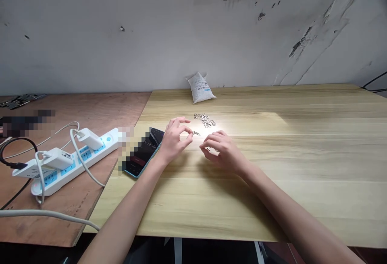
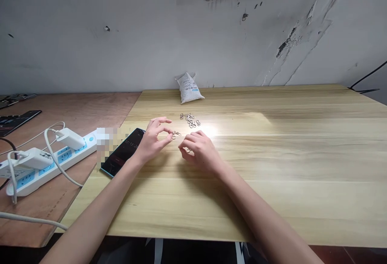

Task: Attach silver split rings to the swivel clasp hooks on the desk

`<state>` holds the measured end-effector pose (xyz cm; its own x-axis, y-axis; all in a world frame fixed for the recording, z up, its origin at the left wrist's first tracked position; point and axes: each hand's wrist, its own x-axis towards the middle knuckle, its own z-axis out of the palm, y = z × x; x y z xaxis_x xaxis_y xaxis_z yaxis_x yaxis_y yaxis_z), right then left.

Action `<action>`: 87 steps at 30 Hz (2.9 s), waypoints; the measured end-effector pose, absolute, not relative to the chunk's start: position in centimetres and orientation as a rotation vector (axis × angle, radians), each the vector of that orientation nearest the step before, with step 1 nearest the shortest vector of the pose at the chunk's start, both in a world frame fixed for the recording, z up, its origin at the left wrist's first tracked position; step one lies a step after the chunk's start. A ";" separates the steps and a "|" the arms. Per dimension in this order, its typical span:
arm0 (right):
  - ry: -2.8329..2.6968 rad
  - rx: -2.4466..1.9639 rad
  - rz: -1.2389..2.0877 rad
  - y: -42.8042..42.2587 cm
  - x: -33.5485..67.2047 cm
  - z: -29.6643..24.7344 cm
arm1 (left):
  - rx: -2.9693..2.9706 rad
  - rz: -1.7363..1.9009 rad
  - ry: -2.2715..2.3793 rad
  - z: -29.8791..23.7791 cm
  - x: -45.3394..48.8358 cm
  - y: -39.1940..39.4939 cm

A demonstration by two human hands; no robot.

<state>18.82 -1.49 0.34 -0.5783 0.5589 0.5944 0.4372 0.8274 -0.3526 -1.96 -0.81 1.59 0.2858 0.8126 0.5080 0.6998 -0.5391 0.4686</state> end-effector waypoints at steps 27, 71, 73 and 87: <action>-2.047 -0.886 0.196 -0.9 19.0 -0.2 | 2.627 0.944 1.312 2.0 -0.9 -1.8; -2.678 -1.031 0.703 -0.8 23.7 4.3 | 2.748 0.901 0.961 2.0 1.2 -2.8; -2.582 -1.035 0.364 -0.7 23.1 3.6 | 2.689 0.869 1.116 1.9 0.6 -2.4; -2.522 -0.701 -0.362 -1.5 18.5 0.4 | 2.713 0.572 1.430 1.8 -2.7 -0.7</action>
